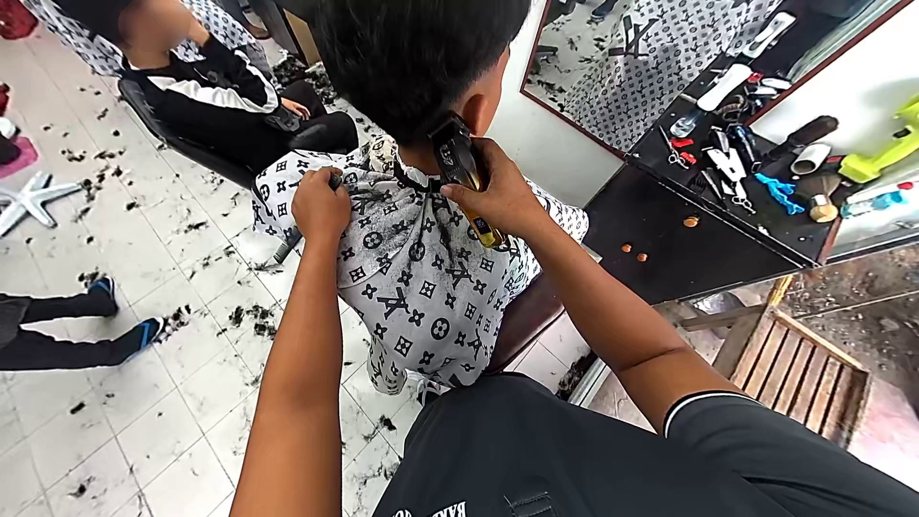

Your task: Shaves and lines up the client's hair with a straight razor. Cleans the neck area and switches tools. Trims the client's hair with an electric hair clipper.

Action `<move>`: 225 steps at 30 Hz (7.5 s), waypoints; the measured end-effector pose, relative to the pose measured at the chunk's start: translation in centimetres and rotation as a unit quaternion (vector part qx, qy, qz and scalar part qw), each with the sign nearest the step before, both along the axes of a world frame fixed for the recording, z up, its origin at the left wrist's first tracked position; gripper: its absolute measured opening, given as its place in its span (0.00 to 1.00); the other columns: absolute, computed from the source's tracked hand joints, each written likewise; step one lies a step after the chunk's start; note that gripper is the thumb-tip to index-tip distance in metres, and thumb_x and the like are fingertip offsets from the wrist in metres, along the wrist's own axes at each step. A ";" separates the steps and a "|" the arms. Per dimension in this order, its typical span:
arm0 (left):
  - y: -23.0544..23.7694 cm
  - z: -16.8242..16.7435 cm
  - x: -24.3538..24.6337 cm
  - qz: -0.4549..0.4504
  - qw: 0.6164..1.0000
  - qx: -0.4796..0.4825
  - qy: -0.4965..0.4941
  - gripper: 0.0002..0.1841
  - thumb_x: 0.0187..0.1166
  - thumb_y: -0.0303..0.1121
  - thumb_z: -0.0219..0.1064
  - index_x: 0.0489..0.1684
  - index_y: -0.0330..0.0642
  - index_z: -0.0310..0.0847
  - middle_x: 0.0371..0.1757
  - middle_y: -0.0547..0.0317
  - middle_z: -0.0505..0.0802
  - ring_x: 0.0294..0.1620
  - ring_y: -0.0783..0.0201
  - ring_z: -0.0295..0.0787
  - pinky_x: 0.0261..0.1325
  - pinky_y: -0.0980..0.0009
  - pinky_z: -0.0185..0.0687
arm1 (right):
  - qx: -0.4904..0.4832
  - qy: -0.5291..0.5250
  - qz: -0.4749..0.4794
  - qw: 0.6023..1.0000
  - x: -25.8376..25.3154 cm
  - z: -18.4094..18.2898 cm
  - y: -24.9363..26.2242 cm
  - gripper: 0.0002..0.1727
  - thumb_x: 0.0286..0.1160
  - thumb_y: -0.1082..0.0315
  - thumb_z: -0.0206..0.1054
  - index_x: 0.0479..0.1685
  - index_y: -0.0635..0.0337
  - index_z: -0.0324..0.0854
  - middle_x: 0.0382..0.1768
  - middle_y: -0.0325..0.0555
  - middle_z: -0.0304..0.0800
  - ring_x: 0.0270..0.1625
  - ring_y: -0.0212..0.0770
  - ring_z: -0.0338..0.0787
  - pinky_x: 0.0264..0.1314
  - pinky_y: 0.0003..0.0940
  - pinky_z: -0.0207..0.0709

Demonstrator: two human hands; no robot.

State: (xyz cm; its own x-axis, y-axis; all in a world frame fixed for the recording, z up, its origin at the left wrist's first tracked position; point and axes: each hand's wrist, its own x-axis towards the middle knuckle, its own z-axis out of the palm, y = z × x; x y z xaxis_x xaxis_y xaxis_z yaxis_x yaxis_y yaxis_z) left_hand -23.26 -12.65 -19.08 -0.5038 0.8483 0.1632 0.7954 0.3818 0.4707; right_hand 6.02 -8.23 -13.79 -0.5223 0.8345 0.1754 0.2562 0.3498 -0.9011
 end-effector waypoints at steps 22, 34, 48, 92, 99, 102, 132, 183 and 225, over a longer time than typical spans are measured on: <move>0.2 -0.1 -0.3 0.011 1.000 0.006 0.005 0.19 0.84 0.35 0.56 0.67 0.46 0.86 0.66 0.40 0.89 0.70 0.38 0.84 0.66 0.31 0.73 | -0.143 0.096 0.064 0.983 1.1 1.3 0.3 0.33 0.73 0.66 0.76 0.76 0.66 0.67 0.56 0.56 0.86 0.45 0.46 0.94 0.46 0.43 0.93; -0.1 -0.1 -0.2 0.003 1.000 0.008 0.000 0.19 0.83 0.33 0.56 0.68 0.44 0.85 0.66 0.39 0.89 0.70 0.37 0.84 0.65 0.32 0.73 | -0.027 0.030 -0.019 0.999 -0.8 -0.9 -0.5 0.41 0.65 0.59 0.82 0.77 0.66 0.66 0.59 0.55 0.86 0.55 0.42 0.90 0.60 0.40 0.86; 0.1 0.0 -0.2 0.006 1.000 0.007 -0.002 0.19 0.83 0.33 0.57 0.68 0.46 0.85 0.66 0.41 0.89 0.69 0.38 0.84 0.66 0.32 0.74 | -0.037 0.018 -0.018 0.999 -0.8 -0.3 -0.6 0.41 0.66 0.60 0.81 0.78 0.65 0.66 0.59 0.55 0.86 0.56 0.41 0.90 0.61 0.39 0.86; 0.0 -0.1 0.0 0.006 1.000 0.003 0.001 0.19 0.83 0.34 0.56 0.67 0.45 0.86 0.66 0.40 0.89 0.70 0.38 0.84 0.65 0.32 0.74 | 0.032 0.004 -0.037 0.999 -2.2 -0.9 -1.1 0.44 0.65 0.59 0.82 0.80 0.67 0.64 0.64 0.58 0.84 0.64 0.45 0.87 0.70 0.43 0.80; 0.0 -0.1 0.0 0.008 1.000 0.000 0.004 0.19 0.84 0.34 0.56 0.67 0.46 0.86 0.66 0.41 0.89 0.69 0.38 0.84 0.65 0.31 0.74 | -0.032 0.035 -0.008 0.999 -0.3 0.7 -0.6 0.40 0.66 0.59 0.81 0.77 0.65 0.68 0.59 0.54 0.87 0.55 0.40 0.91 0.61 0.38 0.87; 0.1 -0.1 0.0 0.010 1.000 0.002 0.007 0.19 0.83 0.34 0.56 0.67 0.46 0.86 0.66 0.41 0.89 0.70 0.39 0.84 0.66 0.32 0.73 | -0.040 0.013 0.002 0.999 0.4 1.1 -0.2 0.39 0.66 0.60 0.81 0.77 0.64 0.68 0.58 0.54 0.87 0.55 0.40 0.91 0.60 0.38 0.86; 0.2 0.0 -0.1 0.016 1.000 -0.007 0.017 0.19 0.84 0.34 0.56 0.67 0.46 0.86 0.66 0.41 0.89 0.70 0.39 0.84 0.67 0.31 0.73 | -0.047 0.012 0.016 0.999 0.7 0.7 0.3 0.37 0.66 0.60 0.82 0.74 0.65 0.72 0.57 0.54 0.88 0.54 0.42 0.91 0.60 0.40 0.86; 0.3 0.5 0.8 0.037 0.999 -0.009 0.004 0.18 0.85 0.35 0.58 0.66 0.45 0.87 0.64 0.40 0.90 0.69 0.38 0.85 0.70 0.31 0.73 | -0.291 0.312 0.194 0.883 2.5 2.1 2.7 0.23 0.79 0.61 0.65 0.68 0.62 0.74 0.51 0.50 0.92 0.50 0.43 0.94 0.54 0.41 0.91; 8.2 22.6 -2.5 -0.459 0.881 0.109 0.026 0.39 0.76 0.61 0.70 0.86 0.52 0.72 0.80 0.48 0.80 0.83 0.56 0.73 0.85 0.54 0.66 | -0.268 0.210 -0.068 0.938 -3.5 -3.7 -7.8 0.30 0.83 0.55 0.64 0.81 0.56 0.64 0.52 0.51 0.91 0.38 0.46 0.95 0.37 0.42 0.93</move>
State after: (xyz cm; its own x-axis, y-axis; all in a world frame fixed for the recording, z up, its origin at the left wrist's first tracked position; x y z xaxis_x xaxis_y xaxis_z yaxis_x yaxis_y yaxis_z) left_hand -25.76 -4.40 3.51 0.3924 0.8400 0.3747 0.7445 -0.5293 0.4069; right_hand 2.51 -16.00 -17.50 -0.3827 0.9158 -0.1217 -0.1507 -0.1919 -0.9698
